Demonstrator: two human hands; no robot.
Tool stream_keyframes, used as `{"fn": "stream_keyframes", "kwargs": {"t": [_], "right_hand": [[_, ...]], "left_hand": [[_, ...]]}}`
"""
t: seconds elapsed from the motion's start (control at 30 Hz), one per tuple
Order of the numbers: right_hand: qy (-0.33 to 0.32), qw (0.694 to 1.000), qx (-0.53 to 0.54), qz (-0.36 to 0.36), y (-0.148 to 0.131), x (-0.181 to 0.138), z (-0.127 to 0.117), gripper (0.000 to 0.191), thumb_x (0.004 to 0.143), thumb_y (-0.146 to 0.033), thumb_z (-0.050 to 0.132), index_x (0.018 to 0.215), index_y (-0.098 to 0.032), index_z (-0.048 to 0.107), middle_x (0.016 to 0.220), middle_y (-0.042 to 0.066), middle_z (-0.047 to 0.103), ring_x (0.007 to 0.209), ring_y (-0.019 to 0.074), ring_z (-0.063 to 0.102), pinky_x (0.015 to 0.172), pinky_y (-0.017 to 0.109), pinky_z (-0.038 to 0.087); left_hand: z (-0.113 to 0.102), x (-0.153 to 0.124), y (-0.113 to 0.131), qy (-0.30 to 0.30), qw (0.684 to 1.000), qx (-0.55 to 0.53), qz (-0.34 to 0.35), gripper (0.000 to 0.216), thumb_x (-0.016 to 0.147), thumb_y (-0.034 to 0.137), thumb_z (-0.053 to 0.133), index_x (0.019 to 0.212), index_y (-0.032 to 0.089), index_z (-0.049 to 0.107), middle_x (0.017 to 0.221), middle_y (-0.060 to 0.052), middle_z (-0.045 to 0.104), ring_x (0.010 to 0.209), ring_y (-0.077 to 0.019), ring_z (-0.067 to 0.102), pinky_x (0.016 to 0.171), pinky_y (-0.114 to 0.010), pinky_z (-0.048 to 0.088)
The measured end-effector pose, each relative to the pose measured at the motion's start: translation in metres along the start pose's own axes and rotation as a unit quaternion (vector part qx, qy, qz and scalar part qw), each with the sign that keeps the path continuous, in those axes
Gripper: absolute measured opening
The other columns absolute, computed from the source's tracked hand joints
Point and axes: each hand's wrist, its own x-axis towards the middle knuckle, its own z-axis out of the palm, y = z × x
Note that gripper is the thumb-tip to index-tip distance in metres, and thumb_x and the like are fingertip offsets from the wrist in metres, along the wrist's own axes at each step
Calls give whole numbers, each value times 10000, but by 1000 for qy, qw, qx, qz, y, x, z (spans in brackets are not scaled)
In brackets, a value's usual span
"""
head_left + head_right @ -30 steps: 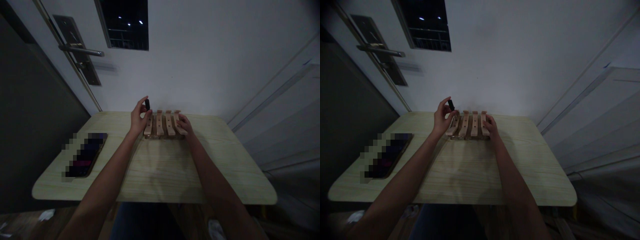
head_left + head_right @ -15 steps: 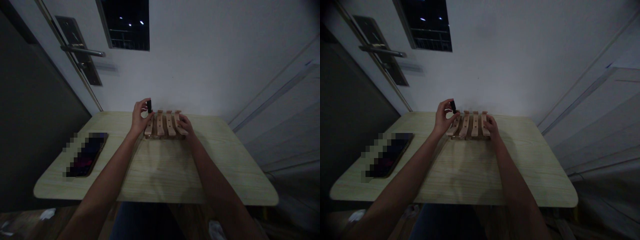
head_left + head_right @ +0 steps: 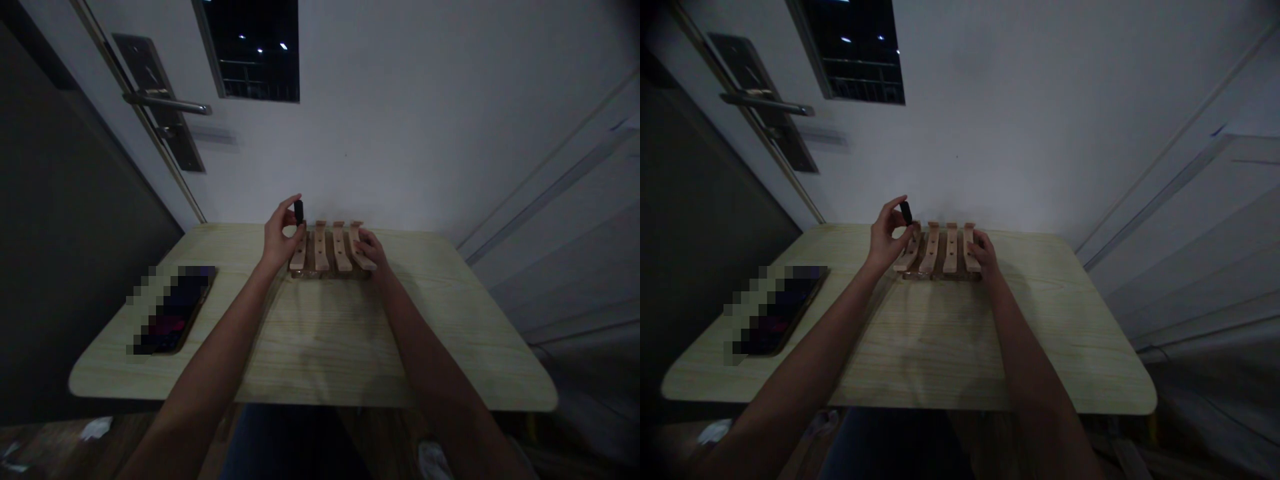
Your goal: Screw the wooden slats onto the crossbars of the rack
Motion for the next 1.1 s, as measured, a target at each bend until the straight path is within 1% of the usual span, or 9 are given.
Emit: {"fn": "stream_keyframes", "kwargs": {"t": [0.17,0.27,0.37,0.47,0.57,0.7,0.8,0.93,1.1], "right_hand": [[-5,1000,-4,-3,0,2,-1,442,530,-498,684,867,-246,546,912,42,636,905,235,568,822,432,460],[1,1000,1,1,0,2,-1,457,494,-491,697,844,-244,538,883,41,629,860,227,565,799,427,466],[8,1000,6,-1,0,1,1,451,499,-494,688,842,-245,533,868,40,626,851,225,563,783,424,474],[22,1000,10,-6,-1,0,3,437,514,-489,676,844,-241,531,863,41,625,862,226,563,791,427,478],[15,1000,1,-12,-2,-1,3,407,550,-479,672,849,-237,539,897,48,635,891,228,568,819,433,475],[-8,1000,-15,-16,-2,-1,-1,366,611,-455,670,886,-236,567,974,54,649,968,235,572,858,439,469],[-6,1000,-7,-8,-2,0,-2,381,596,-461,682,884,-238,568,954,48,653,942,234,580,839,435,473],[-1,1000,5,5,-2,1,0,433,525,-478,700,857,-244,552,917,38,646,881,227,578,815,426,470],[11,1000,11,9,-3,2,2,442,493,-488,695,832,-246,545,902,37,640,893,234,568,830,434,465]], "left_hand": [[-1,-1,1,-25,1000,-3,10,540,773,216,584,1288,248,421,1037,-41,598,811,-109,584,785,-260,530],[-2,-1,-1,-25,1000,-14,-4,524,780,206,580,1277,259,423,1039,-42,595,807,-109,594,783,-267,531],[-3,0,-4,-13,1000,-18,-8,563,754,210,625,1274,269,420,1057,-43,580,817,-114,586,779,-273,526],[-2,0,-7,17,1000,3,1,572,705,212,688,1230,264,469,1092,-48,554,884,-137,563,771,-276,513],[-2,1,-8,36,999,24,1,550,686,194,708,1193,261,505,1025,-33,553,809,-120,538,720,-261,500],[-1,0,-7,41,999,36,-1,516,705,203,694,1186,258,515,913,-13,556,731,-104,508,666,-234,491],[-1,0,-5,32,999,37,2,515,730,238,671,1217,256,502,949,-24,572,750,-107,523,674,-229,502],[-2,-1,-2,6,999,34,17,557,770,271,622,1293,256,432,1116,-57,574,797,-111,547,712,-233,515],[-2,-2,0,-17,1000,19,18,511,778,219,584,1270,254,449,1073,-42,592,811,-110,568,753,-249,514]]}}
